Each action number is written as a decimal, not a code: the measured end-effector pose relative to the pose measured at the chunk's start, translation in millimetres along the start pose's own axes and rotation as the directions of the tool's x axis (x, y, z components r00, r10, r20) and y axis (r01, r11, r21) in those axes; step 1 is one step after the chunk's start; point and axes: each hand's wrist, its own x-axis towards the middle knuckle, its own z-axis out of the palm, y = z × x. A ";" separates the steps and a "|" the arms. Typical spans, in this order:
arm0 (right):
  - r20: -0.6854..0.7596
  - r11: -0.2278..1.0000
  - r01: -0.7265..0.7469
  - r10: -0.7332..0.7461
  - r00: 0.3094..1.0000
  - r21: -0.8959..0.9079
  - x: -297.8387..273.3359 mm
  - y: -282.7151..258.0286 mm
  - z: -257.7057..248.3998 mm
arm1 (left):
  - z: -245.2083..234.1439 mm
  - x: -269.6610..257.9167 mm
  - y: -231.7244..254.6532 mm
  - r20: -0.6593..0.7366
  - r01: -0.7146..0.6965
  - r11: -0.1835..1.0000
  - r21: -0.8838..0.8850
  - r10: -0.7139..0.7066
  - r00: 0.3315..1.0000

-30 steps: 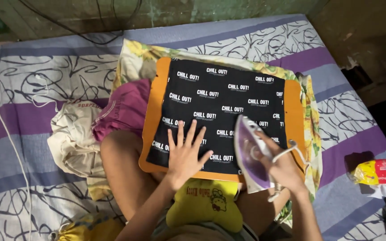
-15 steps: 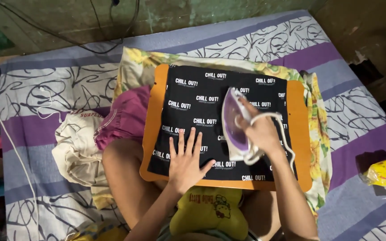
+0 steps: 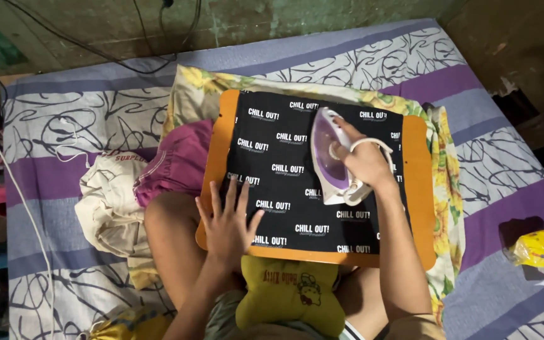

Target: The person irons a black t-shirt with white text on a small ironing board placed on a bed. They smooth the fabric with one hand and move the iron back and forth with the other, covering the front and sleeves of the shirt.

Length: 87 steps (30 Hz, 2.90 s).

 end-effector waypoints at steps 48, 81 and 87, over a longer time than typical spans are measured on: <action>0.213 0.927 -0.071 0.159 0.964 -0.368 -54.4 16.2 -4.0 | 10.1 3.5 -14.1 -0.187 -0.011 0.982 0.190 0.047 0.981; -0.091 0.926 -0.295 0.281 0.955 -0.237 -57.1 73.3 -30.7 | 25.7 12.7 64.2 0.162 -0.208 0.955 -0.210 0.244 0.956; -0.090 0.929 -0.274 0.260 0.961 -0.250 -93.7 83.8 -19.3 | 22.4 13.0 64.1 0.169 -0.212 0.953 -0.216 0.250 0.953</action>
